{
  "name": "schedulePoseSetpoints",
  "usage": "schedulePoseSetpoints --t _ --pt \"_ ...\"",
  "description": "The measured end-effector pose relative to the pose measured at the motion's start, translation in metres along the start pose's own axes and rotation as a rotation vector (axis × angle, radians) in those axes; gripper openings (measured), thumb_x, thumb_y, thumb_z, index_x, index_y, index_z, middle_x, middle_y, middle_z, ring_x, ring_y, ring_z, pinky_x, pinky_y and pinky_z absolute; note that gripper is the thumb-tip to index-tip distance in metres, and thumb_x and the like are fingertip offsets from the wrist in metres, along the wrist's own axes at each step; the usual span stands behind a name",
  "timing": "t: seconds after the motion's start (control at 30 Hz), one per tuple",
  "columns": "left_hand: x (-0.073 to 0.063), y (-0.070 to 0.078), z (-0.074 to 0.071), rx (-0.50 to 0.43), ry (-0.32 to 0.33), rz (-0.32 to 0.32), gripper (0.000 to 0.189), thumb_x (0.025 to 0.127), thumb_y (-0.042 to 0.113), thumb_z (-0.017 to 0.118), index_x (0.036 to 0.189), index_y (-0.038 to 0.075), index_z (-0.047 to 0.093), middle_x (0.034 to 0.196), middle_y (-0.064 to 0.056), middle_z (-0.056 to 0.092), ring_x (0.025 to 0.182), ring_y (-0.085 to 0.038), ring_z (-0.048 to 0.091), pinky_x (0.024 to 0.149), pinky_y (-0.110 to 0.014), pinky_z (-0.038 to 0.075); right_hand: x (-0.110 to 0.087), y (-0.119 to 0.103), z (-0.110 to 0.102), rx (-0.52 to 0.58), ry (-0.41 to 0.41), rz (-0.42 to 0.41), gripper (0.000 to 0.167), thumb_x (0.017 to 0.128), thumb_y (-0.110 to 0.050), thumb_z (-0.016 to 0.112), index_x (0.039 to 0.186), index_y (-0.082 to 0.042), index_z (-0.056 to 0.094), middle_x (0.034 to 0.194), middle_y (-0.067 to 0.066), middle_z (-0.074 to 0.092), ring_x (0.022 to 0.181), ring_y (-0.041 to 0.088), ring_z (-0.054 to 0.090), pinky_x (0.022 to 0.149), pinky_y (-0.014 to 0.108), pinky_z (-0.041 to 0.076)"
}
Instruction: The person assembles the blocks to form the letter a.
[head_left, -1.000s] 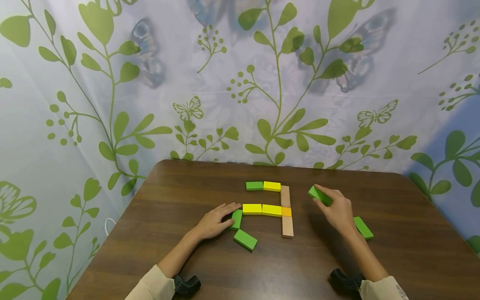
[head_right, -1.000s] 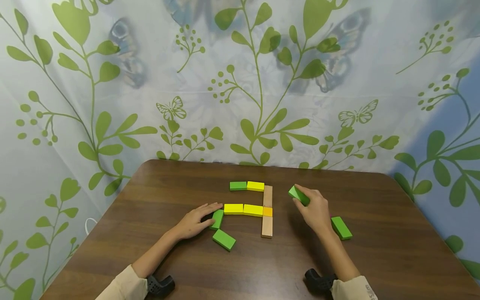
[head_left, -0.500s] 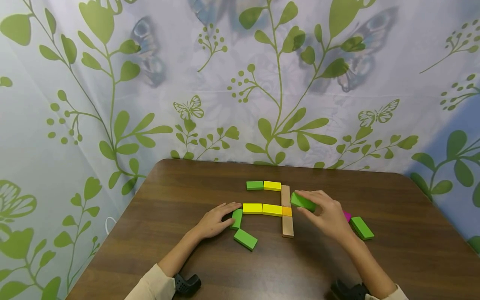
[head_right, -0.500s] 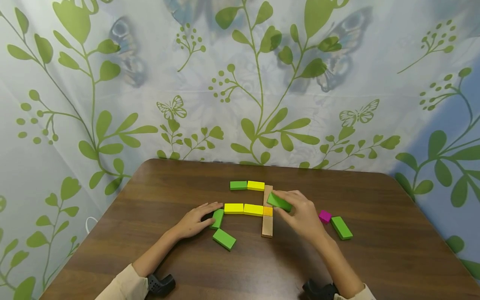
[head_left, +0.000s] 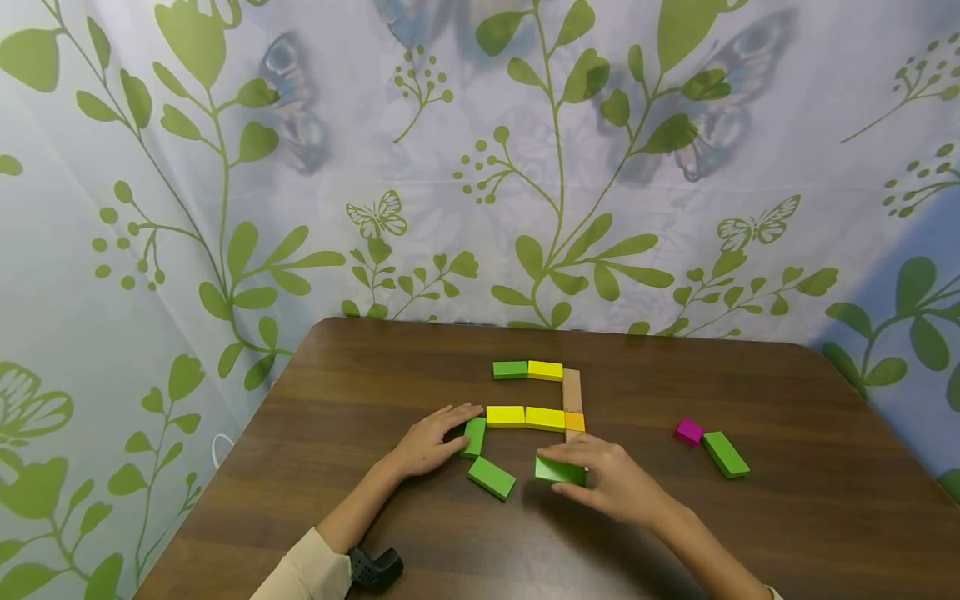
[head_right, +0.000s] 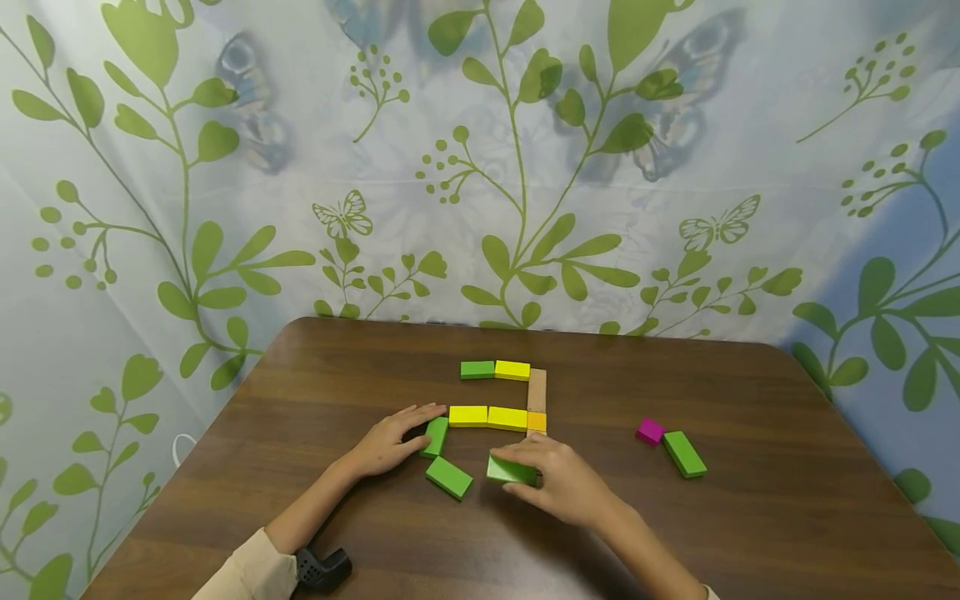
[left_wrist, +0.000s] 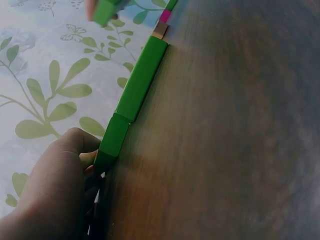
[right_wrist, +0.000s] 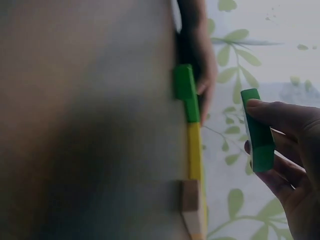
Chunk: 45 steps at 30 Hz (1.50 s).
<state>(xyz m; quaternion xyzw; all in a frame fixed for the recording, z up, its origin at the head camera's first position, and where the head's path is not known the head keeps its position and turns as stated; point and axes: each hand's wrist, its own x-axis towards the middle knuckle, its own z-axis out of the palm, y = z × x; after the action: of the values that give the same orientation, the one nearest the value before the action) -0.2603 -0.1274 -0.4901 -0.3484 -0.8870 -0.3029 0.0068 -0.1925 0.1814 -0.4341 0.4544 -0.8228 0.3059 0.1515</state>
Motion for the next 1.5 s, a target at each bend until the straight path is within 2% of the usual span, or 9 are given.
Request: schedulePoseSetpoints --t 0.1,0.3,0.7,0.87,1.0,1.2,1.5 --pt "0.0 -0.001 0.0 0.003 -0.002 -0.003 0.049 0.094 0.025 0.049 0.141 0.014 0.04 0.142 -0.005 0.04 0.132 -0.015 0.032 0.11 -0.035 0.021 -0.004 -0.002 0.009 0.028 -0.042 -0.013 0.041 0.077 -0.015 0.076 0.116 -0.008 0.065 0.107 -0.003 0.066 0.091 0.01 0.058 0.072 0.023 0.051" --pt "0.0 -0.001 0.001 0.008 0.001 -0.013 0.049 0.094 0.024 0.049 0.141 0.014 0.041 0.142 -0.005 0.04 0.132 -0.015 0.032 0.11 -0.036 0.021 -0.011 -0.003 0.023 0.069 -0.093 0.027 0.038 0.079 -0.019 0.074 0.115 -0.01 0.066 0.108 -0.005 0.065 0.093 0.009 0.059 0.074 0.026 0.052" --pt "0.001 -0.001 0.003 0.007 0.005 -0.005 0.048 0.094 0.024 0.049 0.141 0.014 0.041 0.142 -0.006 0.041 0.132 -0.015 0.032 0.11 -0.036 0.02 -0.018 -0.002 0.041 0.028 -0.148 0.084 0.038 0.08 -0.024 0.073 0.116 -0.012 0.066 0.107 -0.008 0.064 0.094 0.006 0.057 0.077 0.028 0.051" --pt "0.0 -0.001 0.003 0.008 0.006 -0.008 0.048 0.094 0.024 0.049 0.141 0.014 0.041 0.142 -0.005 0.041 0.132 -0.016 0.032 0.11 -0.035 0.02 -0.018 -0.002 0.041 0.015 -0.189 0.134 0.045 0.08 -0.032 0.072 0.12 -0.012 0.064 0.11 -0.009 0.063 0.096 0.005 0.055 0.078 0.027 0.05" --pt "0.0 -0.002 0.003 0.007 0.01 -0.011 0.048 0.094 0.025 0.049 0.141 0.014 0.041 0.142 -0.005 0.041 0.132 -0.016 0.032 0.11 -0.036 0.021 -0.016 -0.004 0.037 -0.006 -0.222 0.147 0.052 0.079 -0.033 0.073 0.124 -0.009 0.06 0.114 -0.005 0.062 0.1 0.009 0.055 0.081 0.03 0.05" --pt "0.0 -0.002 0.003 0.01 0.01 -0.007 0.048 0.094 0.024 0.049 0.141 0.014 0.041 0.142 -0.006 0.041 0.132 -0.017 0.032 0.11 -0.035 0.021 -0.014 -0.004 0.036 -0.037 -0.206 0.15 0.044 0.079 -0.022 0.074 0.119 -0.01 0.064 0.11 -0.004 0.063 0.097 0.011 0.056 0.08 0.03 0.05" --pt "0.001 -0.003 0.003 0.009 0.01 -0.003 0.049 0.094 0.024 0.049 0.141 0.014 0.041 0.142 -0.005 0.04 0.132 -0.015 0.032 0.11 -0.035 0.02 -0.016 -0.003 0.042 -0.051 -0.148 0.142 0.04 0.079 -0.024 0.074 0.115 -0.009 0.066 0.109 -0.004 0.062 0.098 0.011 0.057 0.081 0.033 0.051"
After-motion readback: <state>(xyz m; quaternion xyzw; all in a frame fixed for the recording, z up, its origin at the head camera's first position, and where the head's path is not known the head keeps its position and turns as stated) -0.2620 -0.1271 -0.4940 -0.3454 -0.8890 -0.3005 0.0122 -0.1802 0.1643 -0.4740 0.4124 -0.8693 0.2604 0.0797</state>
